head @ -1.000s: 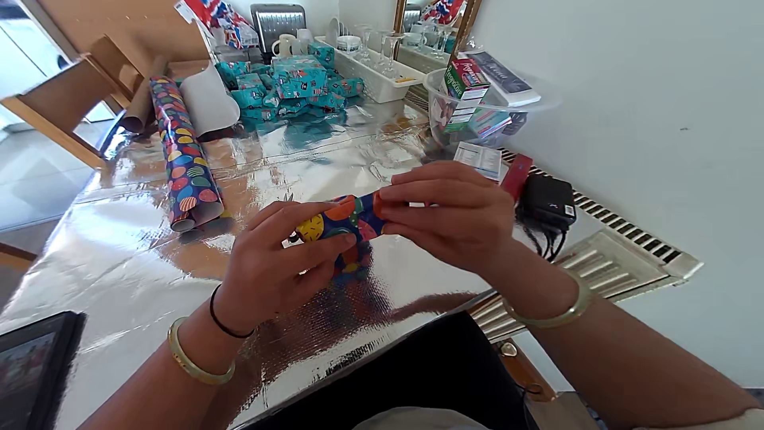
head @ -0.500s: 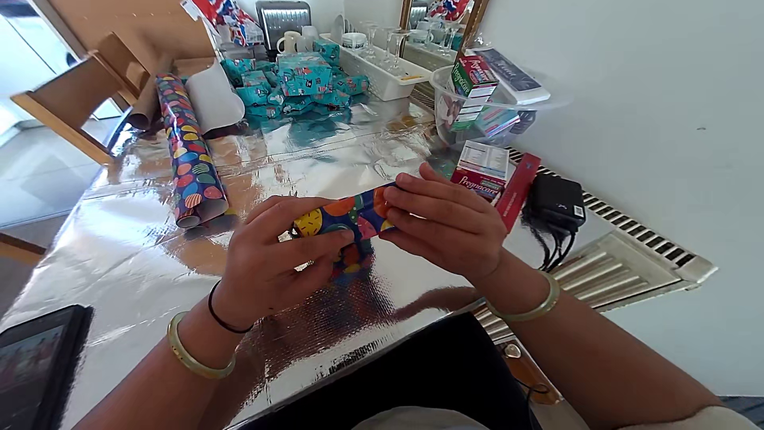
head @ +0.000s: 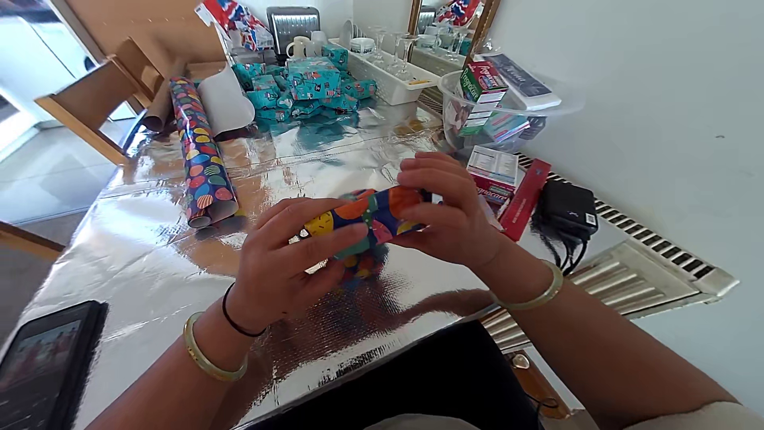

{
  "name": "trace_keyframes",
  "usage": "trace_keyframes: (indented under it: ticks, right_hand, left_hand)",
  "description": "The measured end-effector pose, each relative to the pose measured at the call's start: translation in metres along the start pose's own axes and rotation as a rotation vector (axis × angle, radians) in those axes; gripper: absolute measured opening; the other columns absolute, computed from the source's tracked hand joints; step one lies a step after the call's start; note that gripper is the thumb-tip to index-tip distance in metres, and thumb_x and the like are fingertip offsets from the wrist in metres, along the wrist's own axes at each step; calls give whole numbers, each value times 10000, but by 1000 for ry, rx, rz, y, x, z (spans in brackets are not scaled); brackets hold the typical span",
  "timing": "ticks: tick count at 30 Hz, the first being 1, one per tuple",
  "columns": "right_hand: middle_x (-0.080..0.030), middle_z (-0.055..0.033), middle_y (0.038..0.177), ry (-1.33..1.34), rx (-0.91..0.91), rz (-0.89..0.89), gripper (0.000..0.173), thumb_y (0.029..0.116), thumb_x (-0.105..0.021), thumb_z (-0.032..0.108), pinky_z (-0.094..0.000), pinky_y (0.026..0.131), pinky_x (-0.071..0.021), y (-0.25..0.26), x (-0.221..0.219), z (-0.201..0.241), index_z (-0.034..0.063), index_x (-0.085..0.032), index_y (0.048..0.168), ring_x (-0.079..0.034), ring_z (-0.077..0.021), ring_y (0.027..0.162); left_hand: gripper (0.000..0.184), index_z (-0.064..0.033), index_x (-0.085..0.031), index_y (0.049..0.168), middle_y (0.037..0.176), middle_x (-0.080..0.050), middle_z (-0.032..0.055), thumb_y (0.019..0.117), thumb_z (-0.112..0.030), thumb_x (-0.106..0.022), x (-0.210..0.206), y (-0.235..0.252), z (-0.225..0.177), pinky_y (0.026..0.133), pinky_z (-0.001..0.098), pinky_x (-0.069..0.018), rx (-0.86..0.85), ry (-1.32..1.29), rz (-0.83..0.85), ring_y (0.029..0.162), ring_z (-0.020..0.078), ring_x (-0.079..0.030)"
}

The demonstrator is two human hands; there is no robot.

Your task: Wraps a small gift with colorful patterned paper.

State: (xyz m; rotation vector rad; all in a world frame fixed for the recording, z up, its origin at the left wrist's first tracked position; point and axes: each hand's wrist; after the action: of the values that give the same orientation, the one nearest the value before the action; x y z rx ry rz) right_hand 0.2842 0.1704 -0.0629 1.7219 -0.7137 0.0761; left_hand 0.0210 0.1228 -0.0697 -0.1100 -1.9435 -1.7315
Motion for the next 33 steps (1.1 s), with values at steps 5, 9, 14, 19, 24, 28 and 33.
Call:
trace_keyframes:
  ticks: [5, 9, 14, 19, 24, 28, 33]
  right_hand:
    - [-550, -136, 1437, 43, -92, 62, 732, 904, -786, 258, -438, 1152, -418, -6, -2, -2, 198, -346, 1487, -540, -283, 1350]
    - [-684, -135, 1214, -8, -130, 79, 523, 931, -731, 220, -355, 1090, -478, -15, -2, -5, 77, -473, 1362, -642, -251, 1203]
    - [-605, -170, 1210, 12, -48, 104, 416, 986, -663, 128, -427, 1148, -436, -45, -15, -21, 85, -455, 1344, -614, -292, 1226]
    - [-661, -195, 1141, 82, -141, 502, 305, 962, -603, 49, -464, 1024, -526, -58, -4, -25, 69, -665, 1259, -636, -381, 1148]
    - [-634, -173, 1295, 136, -178, 774, 525, 881, -590, -50, -560, 1104, -460, -57, 20, -20, 141, -640, 1368, -577, -400, 1281]
    - [-612, -165, 1356, 81, -217, 744, 476, 920, -542, 21, -593, 1095, -462, -36, 37, 2, 163, -647, 1363, -562, -415, 1306]
    - [-603, -60, 1377, 135, -348, 572, 403, 994, -541, 421, -384, 1041, -506, -20, 42, 49, 190, -669, 1299, -563, -223, 1296]
  left_hand:
    - [586, -136, -505, 1394, 1261, -671, 71, 868, -110, -762, -6, -5, -1, 1034, 353, -529, 52, 10, -20, 1201, 189, -632]
    - [535, -59, -500, 1373, 1297, -672, 127, 917, -151, -765, -3, -3, 6, 1074, 344, -503, 66, 106, 55, 1236, 204, -637]
    - [449, -28, -737, 1137, 1353, -628, 163, 879, -394, -765, 66, 8, 18, 1060, 377, -493, 367, 133, 289, 1275, 227, -590]
    - [406, -131, -742, 859, 1119, -717, 66, 799, -531, -765, 112, -34, 6, 887, 525, -575, 554, 203, 707, 1092, 249, -679]
    - [341, -186, -748, 1005, 1331, -653, 40, 791, -452, -755, 107, -68, -7, 926, 487, -576, 598, 234, 835, 1195, 232, -651]
    - [260, -190, -751, 984, 1264, -683, 24, 853, -413, -724, 98, -71, 5, 915, 441, -584, 491, 219, 898, 1143, 206, -668]
    - [249, -116, -697, 732, 958, -713, 44, 812, -351, -682, 78, -73, 10, 751, 425, -598, 423, 251, 801, 916, 212, -696]
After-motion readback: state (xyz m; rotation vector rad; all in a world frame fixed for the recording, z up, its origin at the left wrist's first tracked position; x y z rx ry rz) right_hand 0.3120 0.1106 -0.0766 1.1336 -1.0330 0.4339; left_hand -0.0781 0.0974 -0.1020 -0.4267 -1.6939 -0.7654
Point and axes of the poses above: each hand's wrist, its own y-axis towards the middle knuckle, its own x-axis out of the back of the hand, z = x × y
